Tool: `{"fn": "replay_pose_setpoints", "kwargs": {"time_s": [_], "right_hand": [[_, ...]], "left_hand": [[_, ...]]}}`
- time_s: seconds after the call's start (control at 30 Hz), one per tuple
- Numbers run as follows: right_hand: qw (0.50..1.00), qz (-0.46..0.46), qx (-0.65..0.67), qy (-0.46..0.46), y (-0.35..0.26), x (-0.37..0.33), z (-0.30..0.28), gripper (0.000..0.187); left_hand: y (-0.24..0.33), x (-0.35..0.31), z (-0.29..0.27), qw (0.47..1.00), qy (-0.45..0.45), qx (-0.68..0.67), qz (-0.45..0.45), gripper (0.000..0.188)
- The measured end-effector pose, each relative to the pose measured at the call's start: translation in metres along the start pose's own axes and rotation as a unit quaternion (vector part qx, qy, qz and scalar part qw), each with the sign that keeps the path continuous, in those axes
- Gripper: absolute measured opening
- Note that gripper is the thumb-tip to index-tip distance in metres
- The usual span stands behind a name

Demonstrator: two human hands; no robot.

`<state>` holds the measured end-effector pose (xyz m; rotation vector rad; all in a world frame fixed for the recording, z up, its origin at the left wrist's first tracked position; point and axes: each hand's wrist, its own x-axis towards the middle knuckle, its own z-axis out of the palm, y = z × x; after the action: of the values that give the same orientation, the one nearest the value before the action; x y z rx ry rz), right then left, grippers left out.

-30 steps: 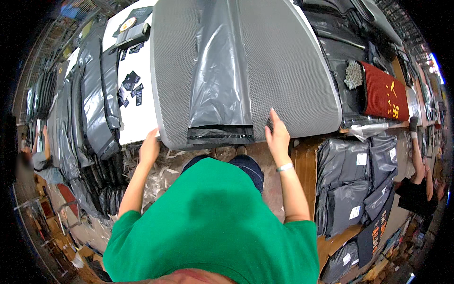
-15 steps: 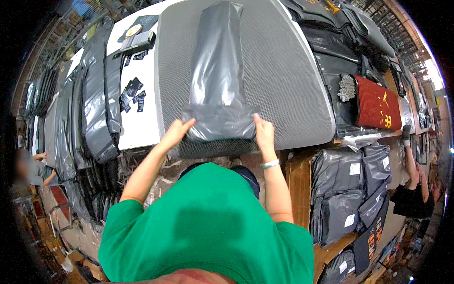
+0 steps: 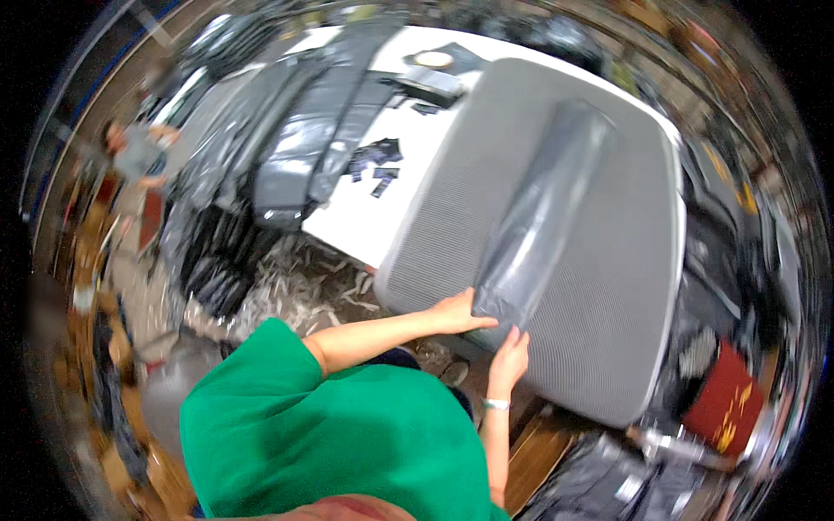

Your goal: The person slides a mesh mat into a gray plastic bag, rolls the assembly by hand, and places the finished package into a stack.

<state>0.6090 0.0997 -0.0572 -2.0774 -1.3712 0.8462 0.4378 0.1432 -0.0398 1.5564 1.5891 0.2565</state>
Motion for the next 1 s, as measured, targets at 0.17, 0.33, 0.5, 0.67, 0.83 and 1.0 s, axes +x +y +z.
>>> {"fn": "replay_pose_setpoints", "kwargs": {"time_s": [0.17,0.33,0.5,0.67,0.83,1.0], "right_hand": [[0.923,-0.045,0.263,-0.276,0.037,-0.019,0.064,0.041],[0.515,0.087,0.648,-0.554,0.014,0.025,0.120,0.055],[0.572,0.194,0.695,-0.390,-0.089,0.035,0.178,0.060],[0.484,0.179,0.666,-0.539,-0.221,-0.011,0.266,0.051],[0.391,0.191,0.614,-0.659,-0.475,-0.040,0.330,0.046],[0.462,-0.141,0.540,-0.689,-0.605,-0.090,0.361,0.055]], "left_hand": [[-0.048,-0.057,-0.074,0.993,0.078,0.083,0.023,0.071],[-0.096,-0.200,-0.120,0.943,0.199,0.267,-0.003,0.047],[-0.190,-0.297,-0.136,0.879,0.433,0.156,-0.123,0.038],[-0.289,-0.327,-0.170,0.697,0.705,0.027,-0.128,0.022],[-0.367,-0.358,-0.337,0.586,0.803,0.035,-0.101,0.019],[-0.435,-0.383,-0.529,0.553,0.820,0.023,-0.142,0.029]]}}
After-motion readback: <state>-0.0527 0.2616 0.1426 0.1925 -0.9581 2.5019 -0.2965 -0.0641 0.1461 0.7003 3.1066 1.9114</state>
